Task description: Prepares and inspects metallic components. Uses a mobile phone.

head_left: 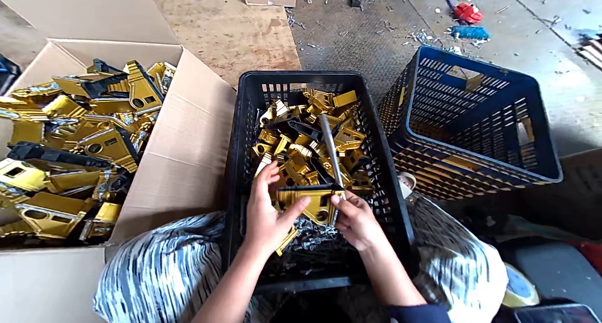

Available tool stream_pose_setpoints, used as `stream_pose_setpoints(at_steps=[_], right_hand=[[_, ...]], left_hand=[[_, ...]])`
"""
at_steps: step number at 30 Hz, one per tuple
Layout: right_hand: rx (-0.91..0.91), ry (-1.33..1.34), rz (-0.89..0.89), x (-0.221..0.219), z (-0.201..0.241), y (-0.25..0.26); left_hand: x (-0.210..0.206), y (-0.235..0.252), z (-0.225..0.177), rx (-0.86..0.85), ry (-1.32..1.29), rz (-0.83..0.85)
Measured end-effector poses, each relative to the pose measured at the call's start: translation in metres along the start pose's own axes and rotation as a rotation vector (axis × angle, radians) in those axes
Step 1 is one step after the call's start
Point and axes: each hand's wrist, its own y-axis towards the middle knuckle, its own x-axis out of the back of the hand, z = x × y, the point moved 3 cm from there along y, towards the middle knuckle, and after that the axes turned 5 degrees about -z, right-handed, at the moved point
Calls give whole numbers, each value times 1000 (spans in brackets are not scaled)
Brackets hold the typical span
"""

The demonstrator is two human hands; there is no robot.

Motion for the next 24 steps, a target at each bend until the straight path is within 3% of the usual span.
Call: stream_pose_setpoints(at_steps=[2,4,9,12,14,16,18,22,24], right_hand=[[3,103,-31,-10,-2,-4],[49,0,-61,-16,-10,-3],[482,-908,-223,7,-6,2],[1004,-1054,-304,5,15,-26],[1213,-1088,-290,5,13,-39],[1128,-1308,-289,9,0,-37],[876,-1443,-301,10,-10,-31],[1184,-1200,-335,3,-1,-45],[1065,-1346,-333,7,-11,-37]], left_hand=[[-21,-19,3,190,-401,91],[-42,-31,4,338,-627,108],[-35,-5,23,522,-550,-25],[-25,4,25,505,-579,-23],[-25,3,25,461,-583,14],[-26,0,24,434,-550,48],[-27,-1,26,484,-539,53],[-26,-2,22,543,-609,58],[-25,-2,18,554,-644,94]])
